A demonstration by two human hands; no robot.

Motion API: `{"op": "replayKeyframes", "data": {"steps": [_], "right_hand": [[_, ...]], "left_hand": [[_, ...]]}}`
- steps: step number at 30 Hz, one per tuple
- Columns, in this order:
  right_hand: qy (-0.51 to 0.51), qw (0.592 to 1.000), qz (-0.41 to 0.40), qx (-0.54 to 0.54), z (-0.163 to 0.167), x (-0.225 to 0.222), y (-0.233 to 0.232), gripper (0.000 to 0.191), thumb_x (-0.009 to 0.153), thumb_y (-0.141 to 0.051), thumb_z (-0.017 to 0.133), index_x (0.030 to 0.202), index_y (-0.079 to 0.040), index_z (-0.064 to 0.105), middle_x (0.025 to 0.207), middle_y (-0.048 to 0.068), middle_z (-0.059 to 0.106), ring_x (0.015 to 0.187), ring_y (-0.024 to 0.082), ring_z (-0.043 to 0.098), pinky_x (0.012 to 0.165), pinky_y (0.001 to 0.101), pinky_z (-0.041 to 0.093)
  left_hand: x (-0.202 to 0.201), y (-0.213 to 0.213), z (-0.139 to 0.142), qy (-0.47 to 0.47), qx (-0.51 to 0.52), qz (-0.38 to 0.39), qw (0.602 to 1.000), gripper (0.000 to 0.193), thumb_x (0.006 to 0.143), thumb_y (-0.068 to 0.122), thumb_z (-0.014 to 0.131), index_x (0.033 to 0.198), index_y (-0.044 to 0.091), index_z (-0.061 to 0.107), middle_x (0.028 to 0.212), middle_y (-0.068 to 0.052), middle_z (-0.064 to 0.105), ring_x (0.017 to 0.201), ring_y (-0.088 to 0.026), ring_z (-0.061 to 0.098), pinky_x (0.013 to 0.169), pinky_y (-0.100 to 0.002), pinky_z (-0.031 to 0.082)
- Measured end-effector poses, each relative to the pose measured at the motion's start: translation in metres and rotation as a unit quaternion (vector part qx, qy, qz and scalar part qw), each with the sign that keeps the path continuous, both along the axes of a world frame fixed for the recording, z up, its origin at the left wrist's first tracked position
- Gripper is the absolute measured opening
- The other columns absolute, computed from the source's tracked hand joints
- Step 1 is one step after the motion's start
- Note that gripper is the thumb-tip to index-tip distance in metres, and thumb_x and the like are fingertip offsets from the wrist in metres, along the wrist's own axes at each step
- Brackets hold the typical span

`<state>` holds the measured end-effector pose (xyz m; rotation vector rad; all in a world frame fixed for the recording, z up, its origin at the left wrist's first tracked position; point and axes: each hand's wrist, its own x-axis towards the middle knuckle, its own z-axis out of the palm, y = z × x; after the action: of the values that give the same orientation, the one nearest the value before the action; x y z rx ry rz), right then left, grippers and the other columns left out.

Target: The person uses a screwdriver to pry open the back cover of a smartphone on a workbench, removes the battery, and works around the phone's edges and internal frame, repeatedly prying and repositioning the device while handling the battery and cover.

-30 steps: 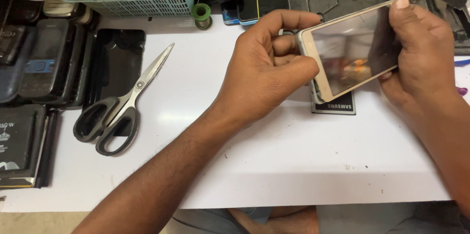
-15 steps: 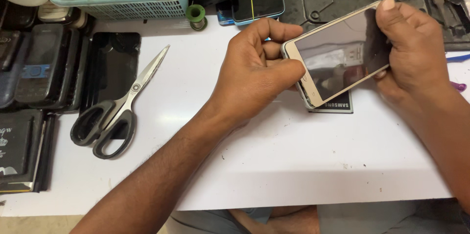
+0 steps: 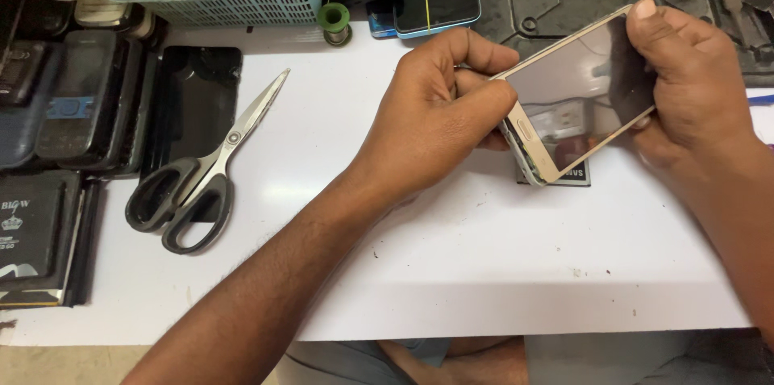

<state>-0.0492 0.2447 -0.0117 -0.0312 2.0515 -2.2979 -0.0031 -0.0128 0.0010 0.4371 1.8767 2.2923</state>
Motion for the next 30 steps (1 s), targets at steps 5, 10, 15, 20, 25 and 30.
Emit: {"op": "replayKeyframes", "data": {"steps": [5,10,15,20,25,30], "right_hand": [[0.002,1.000,0.021,-0.002,0.000,0.000,0.002,0.028,0.113,-0.034,0.066,0.101,-0.008,0.063,0.084,0.001,0.065,0.058,0.007,0.054,0.045,0.0214,0.039],[-0.009,1.000,0.005,-0.017,-0.002,-0.005,0.008,0.026,0.107,-0.032,0.069,0.099,-0.008,0.064,0.084,-0.001,0.067,0.061,0.006,0.057,0.045,0.0198,0.043],[-0.012,1.000,-0.003,-0.001,-0.003,-0.011,0.014,0.024,0.114,-0.027,0.070,0.109,-0.004,0.067,0.093,-0.001,0.067,0.080,0.006,0.062,0.073,0.0192,0.054],[0.022,0.999,0.005,0.037,0.003,-0.010,0.016,0.021,0.110,-0.025,0.070,0.111,-0.003,0.071,0.092,-0.002,0.067,0.080,0.005,0.061,0.071,0.0175,0.052],[0.026,0.998,0.015,0.055,0.009,-0.009,0.011,0.023,0.108,-0.023,0.070,0.113,-0.001,0.071,0.090,-0.002,0.063,0.079,0.003,0.059,0.071,0.0156,0.051],[0.030,0.996,0.051,0.061,0.014,-0.008,0.010,0.024,0.104,-0.025,0.069,0.110,-0.002,0.071,0.090,0.001,0.070,0.072,0.005,0.065,0.065,0.0177,0.056]], "left_hand": [[-0.003,-0.002,-0.004,-0.017,0.013,-0.018,1.000,0.033,0.092,0.004,0.058,0.121,-0.012,0.052,0.085,-0.016,0.075,0.073,-0.016,0.076,0.065,-0.029,0.068],[-0.001,-0.001,-0.004,-0.035,0.031,-0.027,0.999,0.032,0.092,0.004,0.057,0.120,-0.011,0.053,0.087,-0.017,0.074,0.074,-0.016,0.076,0.065,-0.030,0.068],[0.001,0.004,-0.002,-0.060,0.031,-0.056,0.996,0.032,0.091,0.005,0.060,0.118,-0.010,0.053,0.088,-0.015,0.074,0.078,-0.015,0.076,0.066,-0.029,0.068],[0.004,0.007,-0.001,-0.071,0.006,-0.095,0.993,0.038,0.088,0.006,0.061,0.122,-0.009,0.052,0.085,-0.014,0.076,0.073,-0.015,0.075,0.066,-0.028,0.066],[0.005,0.007,0.000,-0.070,-0.001,-0.139,0.988,0.052,0.086,0.006,0.060,0.134,-0.012,0.052,0.081,-0.011,0.074,0.074,-0.012,0.074,0.067,-0.027,0.065],[0.009,0.007,-0.001,-0.071,-0.013,-0.160,0.985,0.052,0.085,0.005,0.061,0.133,-0.015,0.054,0.078,-0.010,0.074,0.074,-0.011,0.075,0.071,-0.026,0.067]]}}
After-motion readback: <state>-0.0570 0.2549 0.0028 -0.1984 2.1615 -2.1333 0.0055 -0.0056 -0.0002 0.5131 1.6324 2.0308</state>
